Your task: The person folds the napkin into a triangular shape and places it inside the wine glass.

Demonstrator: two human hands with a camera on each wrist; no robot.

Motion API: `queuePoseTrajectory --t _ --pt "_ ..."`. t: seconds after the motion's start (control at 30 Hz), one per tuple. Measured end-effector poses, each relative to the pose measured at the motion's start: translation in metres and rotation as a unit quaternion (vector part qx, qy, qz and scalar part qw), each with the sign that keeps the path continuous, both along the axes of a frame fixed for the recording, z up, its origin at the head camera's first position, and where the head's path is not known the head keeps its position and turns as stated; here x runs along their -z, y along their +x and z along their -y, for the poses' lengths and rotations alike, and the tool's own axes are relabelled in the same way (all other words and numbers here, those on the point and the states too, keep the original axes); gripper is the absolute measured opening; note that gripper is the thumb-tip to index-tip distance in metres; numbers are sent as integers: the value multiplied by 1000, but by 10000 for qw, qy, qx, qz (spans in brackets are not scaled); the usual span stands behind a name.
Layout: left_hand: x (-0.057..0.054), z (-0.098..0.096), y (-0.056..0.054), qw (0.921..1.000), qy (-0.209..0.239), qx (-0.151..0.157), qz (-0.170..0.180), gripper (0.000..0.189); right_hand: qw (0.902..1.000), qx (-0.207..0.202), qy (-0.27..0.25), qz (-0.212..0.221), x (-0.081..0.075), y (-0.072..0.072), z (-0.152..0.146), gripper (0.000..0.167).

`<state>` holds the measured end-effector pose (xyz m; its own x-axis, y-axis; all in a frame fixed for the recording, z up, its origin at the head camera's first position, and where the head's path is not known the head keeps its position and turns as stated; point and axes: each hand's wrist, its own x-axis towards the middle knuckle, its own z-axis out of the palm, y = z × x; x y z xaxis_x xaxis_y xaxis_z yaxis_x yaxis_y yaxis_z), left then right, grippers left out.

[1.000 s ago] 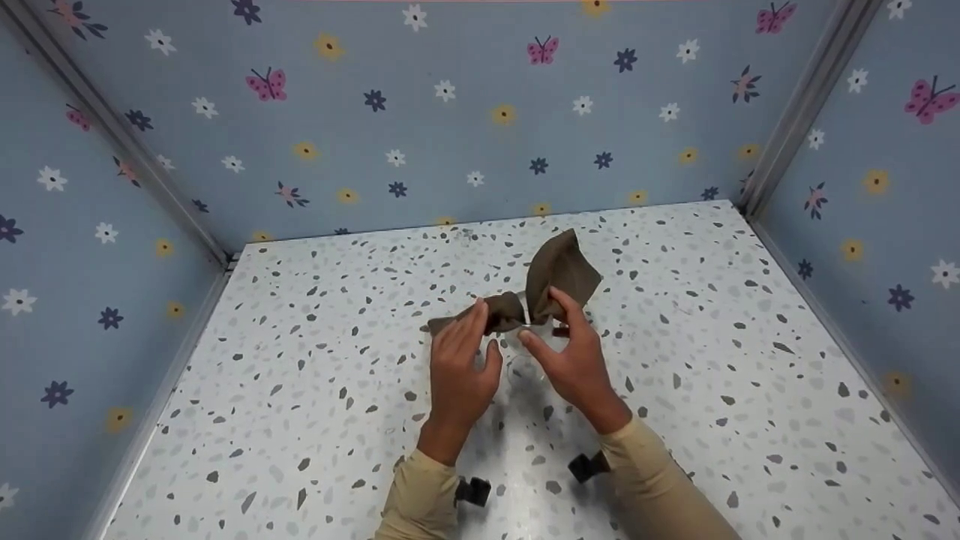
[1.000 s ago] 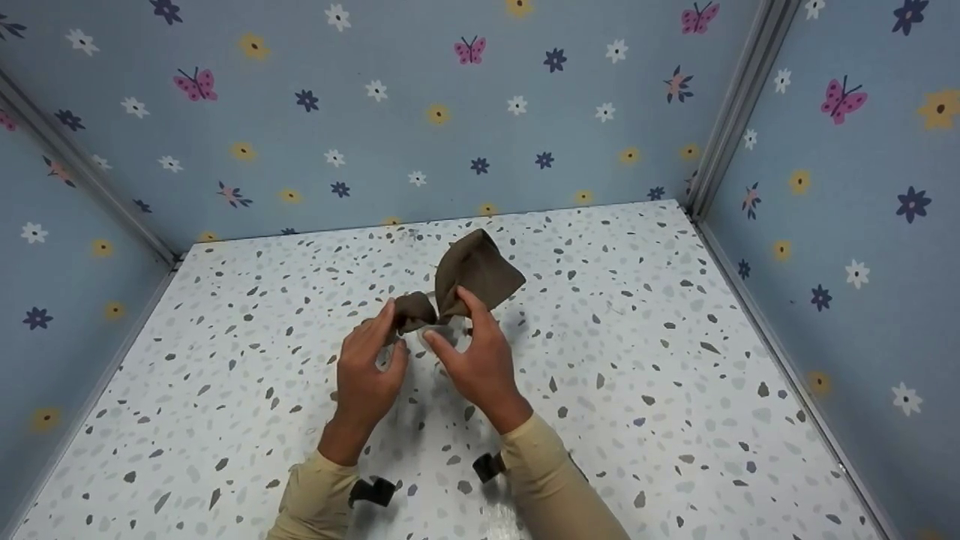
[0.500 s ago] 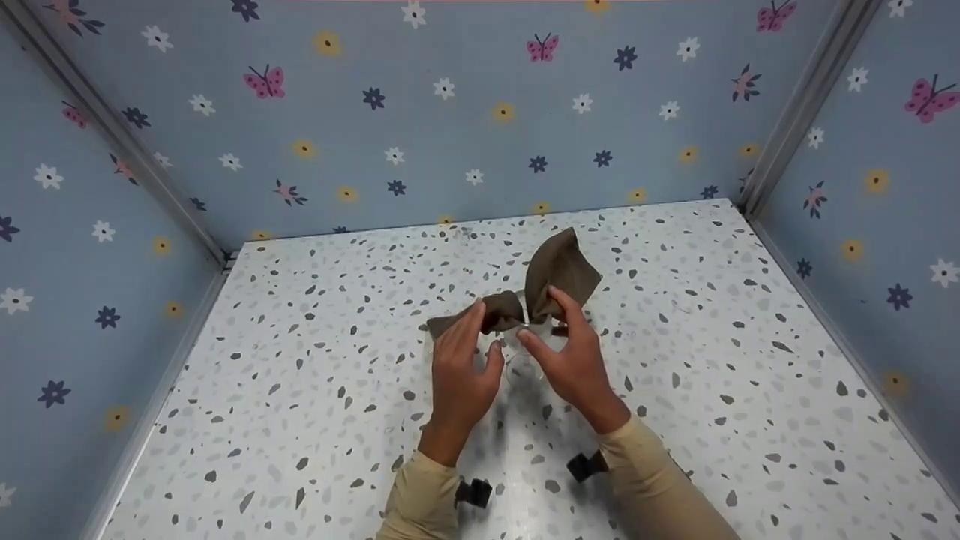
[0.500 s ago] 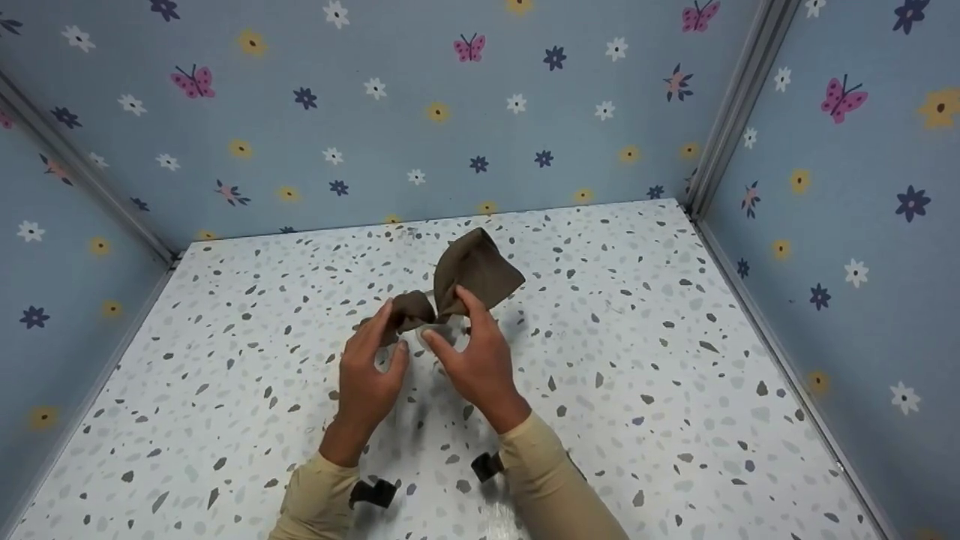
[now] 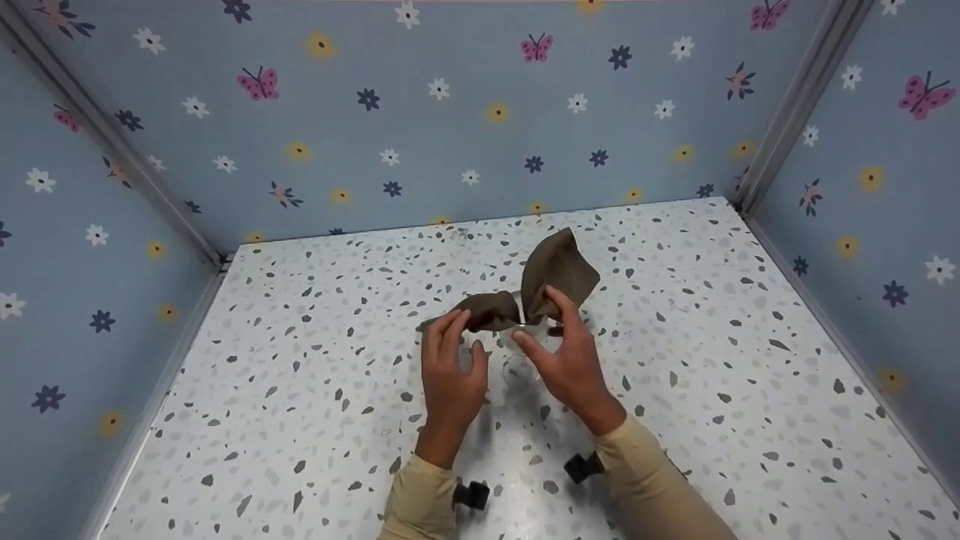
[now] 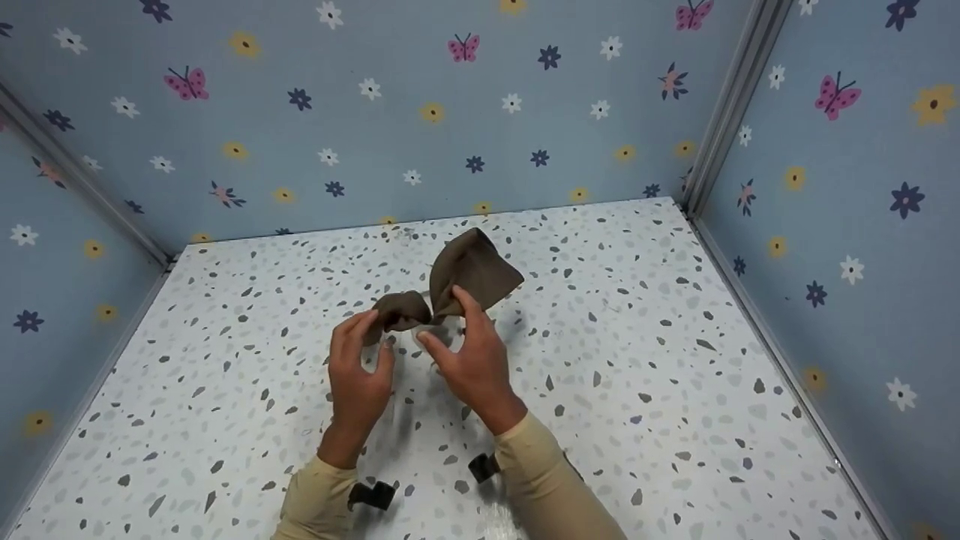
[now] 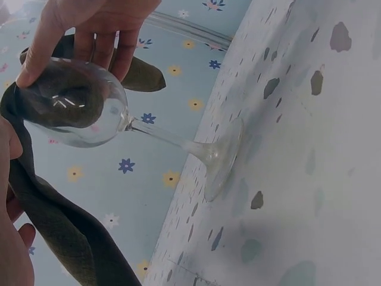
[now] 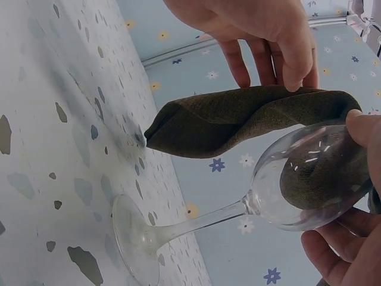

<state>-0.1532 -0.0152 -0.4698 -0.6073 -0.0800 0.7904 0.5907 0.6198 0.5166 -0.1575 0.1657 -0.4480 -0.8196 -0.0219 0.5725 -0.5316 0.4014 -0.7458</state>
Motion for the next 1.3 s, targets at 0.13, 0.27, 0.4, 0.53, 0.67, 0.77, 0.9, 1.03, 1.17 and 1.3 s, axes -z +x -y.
queuePoseTrajectory --t 0.13,0.27,0.4,0.53,0.67,0.77,0.9,1.03,1.17,1.3 --pt "4 2 0 10000 29 -25 50 44 10000 25 5 29 1 1 0 78" --pt "8 4 0 9999 97 -39 103 43 10000 34 6 84 3 1 1 78" --pt "10 7 0 9999 100 -113 82 42 9999 -7 -7 137 3 1 1 78" --pt "11 10 0 9997 135 -125 156 41 9998 -41 8 212 4 1 1 78" --pt "15 12 0 9993 243 -116 268 42 9997 -25 31 231 5 1 0 79" --pt "17 12 0 9990 315 -99 299 42 9998 -2 33 203 5 2 1 79" --pt "19 12 -1 9988 386 -98 289 43 9999 23 25 103 4 1 0 79" --pt "20 12 -3 9985 447 -137 287 43 10000 15 30 23 3 1 0 79" --pt "20 11 -3 9982 477 -162 311 43 10000 6 21 -30 3 0 0 79" --pt "21 11 -2 9980 458 -171 402 43 10000 37 -35 -60 2 0 -1 80"
